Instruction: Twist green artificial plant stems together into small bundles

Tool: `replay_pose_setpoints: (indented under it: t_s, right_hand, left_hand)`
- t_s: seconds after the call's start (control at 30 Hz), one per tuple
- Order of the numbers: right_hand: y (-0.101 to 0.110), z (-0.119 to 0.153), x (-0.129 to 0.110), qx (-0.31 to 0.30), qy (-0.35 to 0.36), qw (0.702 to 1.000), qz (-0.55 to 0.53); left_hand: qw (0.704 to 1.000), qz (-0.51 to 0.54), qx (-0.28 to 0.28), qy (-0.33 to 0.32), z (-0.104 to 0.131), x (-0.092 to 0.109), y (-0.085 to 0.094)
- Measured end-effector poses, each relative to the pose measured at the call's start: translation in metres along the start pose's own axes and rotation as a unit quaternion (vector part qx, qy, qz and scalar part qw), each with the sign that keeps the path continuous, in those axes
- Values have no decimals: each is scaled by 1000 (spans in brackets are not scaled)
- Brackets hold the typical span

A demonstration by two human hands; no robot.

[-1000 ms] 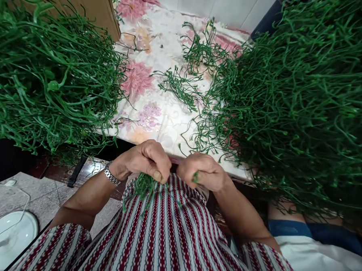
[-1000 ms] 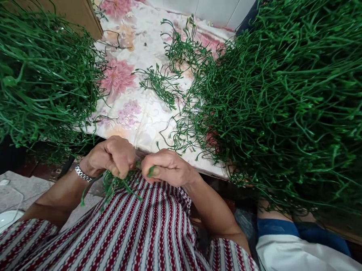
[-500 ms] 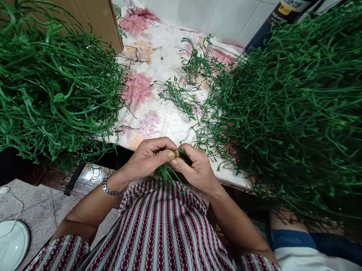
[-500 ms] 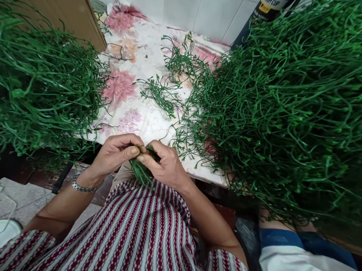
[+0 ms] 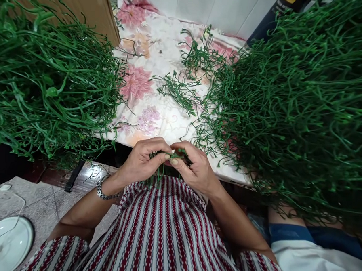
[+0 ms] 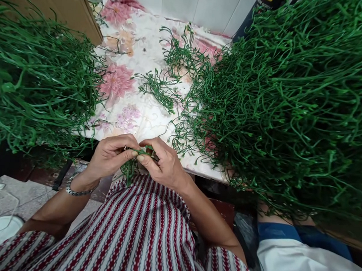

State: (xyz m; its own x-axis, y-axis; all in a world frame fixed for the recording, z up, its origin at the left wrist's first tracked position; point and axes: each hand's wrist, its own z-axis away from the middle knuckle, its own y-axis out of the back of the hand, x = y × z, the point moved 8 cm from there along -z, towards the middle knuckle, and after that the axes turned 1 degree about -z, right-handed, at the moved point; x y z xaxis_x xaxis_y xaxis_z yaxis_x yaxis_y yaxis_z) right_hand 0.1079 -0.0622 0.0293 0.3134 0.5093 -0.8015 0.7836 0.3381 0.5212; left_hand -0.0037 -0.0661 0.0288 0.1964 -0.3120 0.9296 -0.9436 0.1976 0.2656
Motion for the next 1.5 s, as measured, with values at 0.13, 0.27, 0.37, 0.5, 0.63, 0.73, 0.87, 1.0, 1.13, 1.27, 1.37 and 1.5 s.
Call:
replay_pose_setpoints:
  t_s: [0.13, 0.27, 0.37, 0.5, 0.63, 0.73, 0.87, 1.0, 1.13, 1.27, 1.37, 1.5]
  right_hand:
    - [-2, 0, 1, -37, 12, 999, 9]
    - [-9, 1, 5, -114, 3, 990, 79]
    - [-15, 2, 8, -171, -7, 973, 153]
    - [-15, 4, 8, -179, -9, 965, 193]
    - [-13, 6, 5, -162, -9, 971, 174]
    - [-15, 7, 8, -182, -40, 969, 161]
    - [-19, 9, 16, -222, -77, 965, 117]
    - [-30, 13, 6, -246, -30, 962, -114]
    - [-40, 24, -9, -269, 18, 910, -314]
    - [-11, 23, -1, -143, -2, 928, -345]
    - [52, 13, 4, 35, 19, 995, -96]
    - [103, -4, 8, 88, -12, 919, 384]
  left_hand:
    - [995, -82, -54, -26, 2, 7, -6]
    - [963, -227, -138, -40, 6, 9, -17]
    - [917, -350, -185, -49, 9, 8, -25]
    - [894, -391, -215, -44, 11, 5, -28]
    - [920, -326, -211, -46, 10, 2, -25]
    - [932, -296, -200, -57, 11, 1, -25]
    - [929, -311, -180, -83, 14, 6, -25]
    - [952, -190, -224, -86, 17, 16, -28]
    - [950, 116, -283, -63, 20, 25, -34]
    - [950, 267, -158, 32, 12, 4, -21]
    - [966, 210, -91, 119, 11, -16, -10]
    - [965, 196, -60, 162, 4, -22, -1]
